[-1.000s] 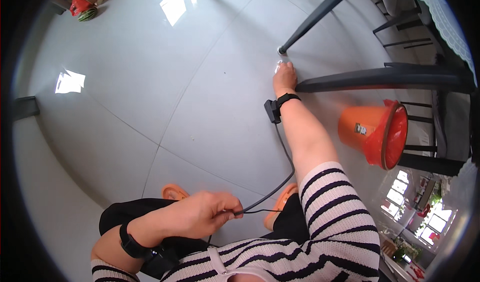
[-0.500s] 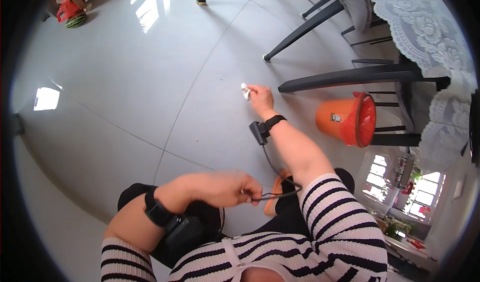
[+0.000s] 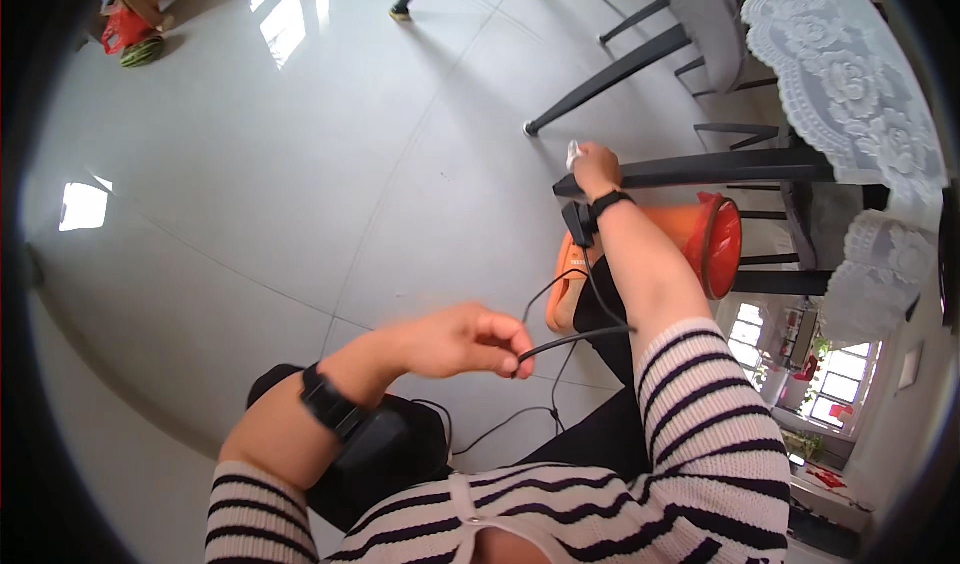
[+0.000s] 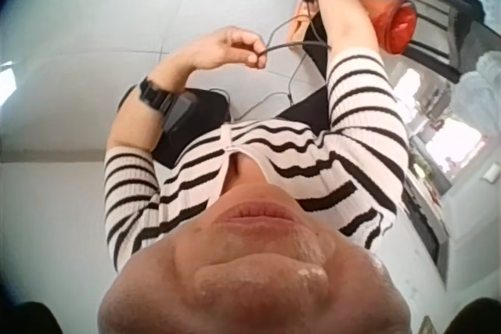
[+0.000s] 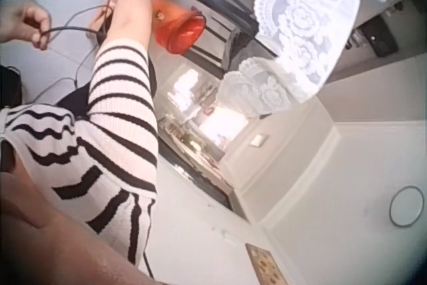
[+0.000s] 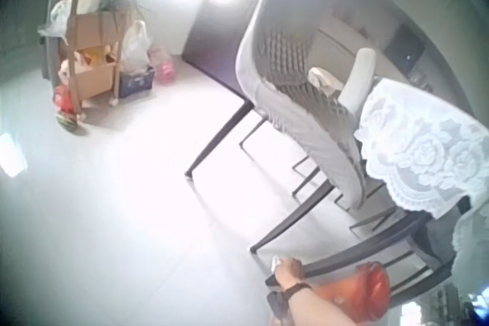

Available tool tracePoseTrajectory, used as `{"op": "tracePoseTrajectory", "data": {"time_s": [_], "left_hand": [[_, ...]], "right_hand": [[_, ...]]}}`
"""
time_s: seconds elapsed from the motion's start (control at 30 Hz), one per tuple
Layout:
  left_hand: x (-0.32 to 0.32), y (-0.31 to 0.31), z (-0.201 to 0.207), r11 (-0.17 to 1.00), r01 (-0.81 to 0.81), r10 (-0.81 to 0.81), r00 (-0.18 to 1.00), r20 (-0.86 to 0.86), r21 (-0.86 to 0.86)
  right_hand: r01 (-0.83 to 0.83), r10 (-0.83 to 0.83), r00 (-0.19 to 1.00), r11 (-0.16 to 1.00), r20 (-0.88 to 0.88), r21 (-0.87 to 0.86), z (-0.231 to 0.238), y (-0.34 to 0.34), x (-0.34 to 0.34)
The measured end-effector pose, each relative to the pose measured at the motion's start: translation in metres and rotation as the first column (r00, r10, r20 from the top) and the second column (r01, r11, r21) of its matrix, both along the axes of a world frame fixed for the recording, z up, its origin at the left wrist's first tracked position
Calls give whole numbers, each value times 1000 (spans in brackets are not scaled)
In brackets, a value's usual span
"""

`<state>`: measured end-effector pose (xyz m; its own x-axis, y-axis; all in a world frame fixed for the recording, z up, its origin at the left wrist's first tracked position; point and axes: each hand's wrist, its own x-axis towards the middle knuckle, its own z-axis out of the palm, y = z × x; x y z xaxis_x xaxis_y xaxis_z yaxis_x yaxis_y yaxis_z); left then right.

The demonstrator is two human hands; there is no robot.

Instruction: The person cleans marks off the floor using a wipe by hand, then takes a new wipe from a package on the table and wipes a different area of the floor.

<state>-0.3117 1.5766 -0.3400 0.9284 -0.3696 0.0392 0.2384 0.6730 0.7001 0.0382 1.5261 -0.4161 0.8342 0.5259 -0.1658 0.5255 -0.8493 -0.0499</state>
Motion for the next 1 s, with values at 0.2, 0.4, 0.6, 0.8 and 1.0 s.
{"op": "tracePoseTrajectory", "data": {"time_s": [0.2,0.4,0.6,0.8,1.0], "left_hand": [[-34,-13,-19,998,-60,50,940,-337,-19],[-28,-22,-32,986,-124,50,854,-518,-109],[1,-7,-24,994,-60,19,916,-402,-90],[-5,2,-28,1000,-31,30,949,-313,0],[-12,1,-22,997,-47,17,905,-424,-60]], "right_hand": [[125,-120,989,991,87,-51,-86,18,62],[51,-70,990,987,118,155,-138,13,72],[-311,290,949,929,128,203,-151,-19,-10],[-158,156,987,881,41,445,-140,-10,-7],[-336,355,935,883,1,328,-150,37,-64]]}}
